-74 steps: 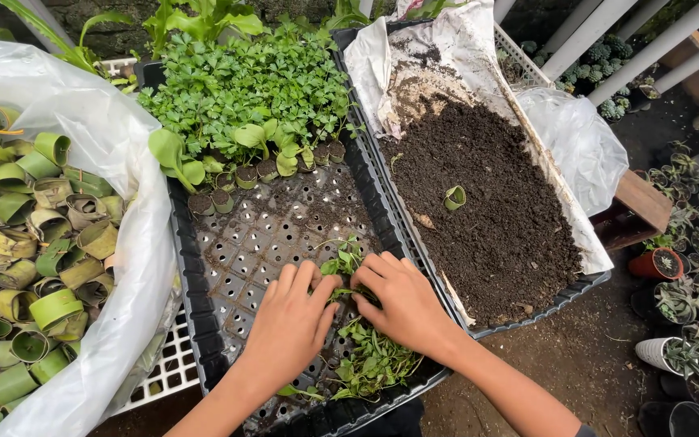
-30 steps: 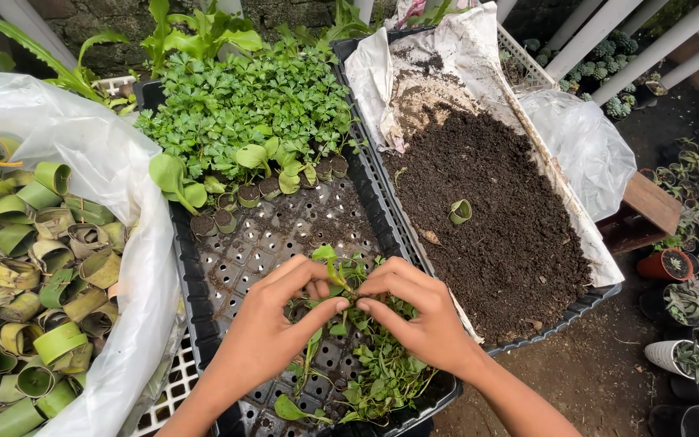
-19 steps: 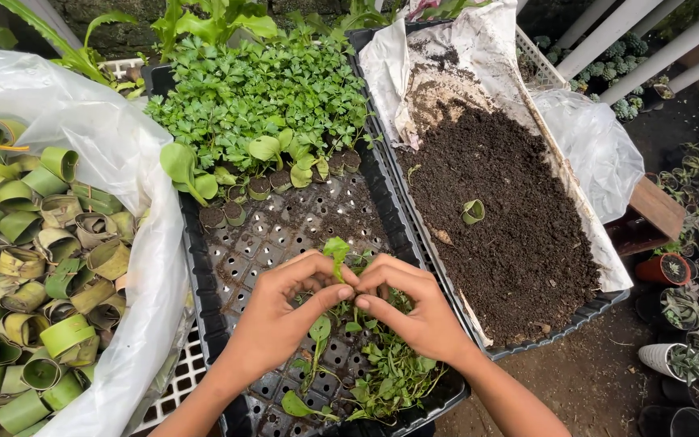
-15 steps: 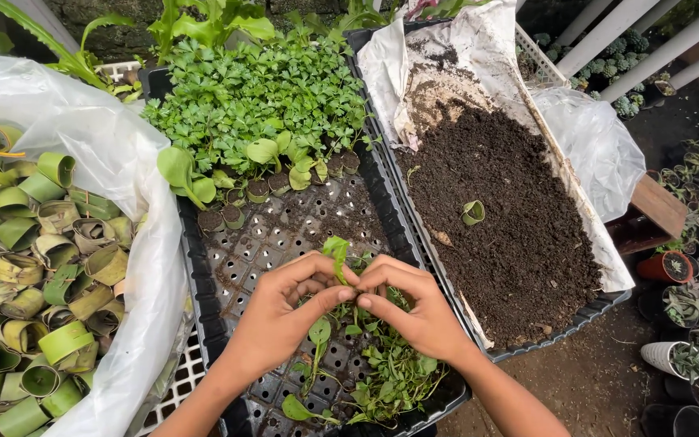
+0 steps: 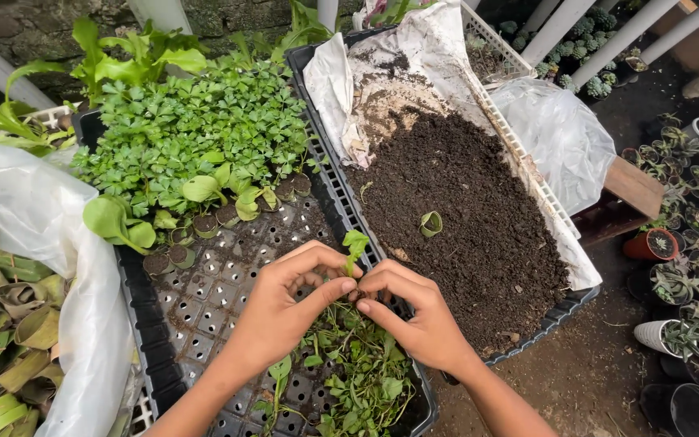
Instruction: The person plants small seedlings into a tray filled with soil. They pick seedlings from a tray, place them into rolled leaf cups, and then insert the cups into the soil, pressing the soil around them.
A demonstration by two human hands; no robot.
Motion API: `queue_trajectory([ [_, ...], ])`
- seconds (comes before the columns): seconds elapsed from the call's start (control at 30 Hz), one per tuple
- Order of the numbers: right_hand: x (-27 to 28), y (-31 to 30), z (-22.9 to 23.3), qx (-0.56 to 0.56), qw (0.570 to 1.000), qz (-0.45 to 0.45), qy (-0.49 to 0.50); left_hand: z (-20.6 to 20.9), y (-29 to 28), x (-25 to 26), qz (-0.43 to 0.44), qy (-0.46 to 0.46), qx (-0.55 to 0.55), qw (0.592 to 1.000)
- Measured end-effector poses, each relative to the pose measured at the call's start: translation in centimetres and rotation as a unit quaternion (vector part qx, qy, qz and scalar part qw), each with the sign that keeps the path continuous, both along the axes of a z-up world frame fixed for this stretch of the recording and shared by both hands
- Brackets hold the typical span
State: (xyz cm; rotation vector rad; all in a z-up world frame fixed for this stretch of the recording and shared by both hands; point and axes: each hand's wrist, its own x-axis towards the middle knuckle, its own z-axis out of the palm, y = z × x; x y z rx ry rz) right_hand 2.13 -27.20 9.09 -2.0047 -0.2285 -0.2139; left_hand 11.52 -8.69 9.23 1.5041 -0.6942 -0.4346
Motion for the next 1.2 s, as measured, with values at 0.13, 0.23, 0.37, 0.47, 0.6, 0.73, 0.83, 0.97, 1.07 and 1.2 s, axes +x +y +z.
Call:
queue_trajectory([
  [0.13,-0.5,-2.9,-0.3,-0.012,0.998,-0.059,0.006,0.7,-3.4,1.1,-0.019,-0.062,0.012,0.998],
  [0.23,-0.5,-5.1,0.1,-0.030,0.995,-0.090,0.003,0.6,-6.1,2.0,-0.044,-0.072,0.027,0.996],
  [0.37,-0.7,-8.7,-0.1,-0.118,0.978,-0.167,0.027,0.4,-9.7,3.0,-0.042,-0.076,0.043,0.995],
  [0.47,-0.8,-10.9,-0.4,-0.141,0.967,-0.210,0.030,-0.1,-12.2,3.7,-0.041,-0.088,0.040,0.994],
  [0.6,-0.9,-12.3,-1.1,-0.162,0.954,-0.250,0.035,-1.1,-14.5,4.4,-0.030,-0.123,0.044,0.991],
  [0.73,-0.8,-13.0,-2.4,-0.196,0.944,-0.260,0.048,-2.5,-15.6,5.0,-0.027,-0.141,0.070,0.987],
  [0.83,-0.5,-13.0,-2.7,-0.197,0.952,-0.227,0.054,-2.8,-16.0,5.3,-0.024,-0.142,0.052,0.988],
  [0.97,-0.1,-13.0,-2.7,-0.194,0.954,-0.225,0.048,-3.6,-16.3,5.7,-0.020,-0.184,0.021,0.982],
  [1.07,-0.1,-13.1,-3.0,-0.191,0.954,-0.228,0.044,-4.8,-16.1,5.9,-0.025,-0.229,0.007,0.973],
  [1.2,0.3,-13.2,-3.7,-0.249,0.942,-0.225,0.012,-6.0,-15.5,5.5,-0.058,-0.251,0.018,0.966],
])
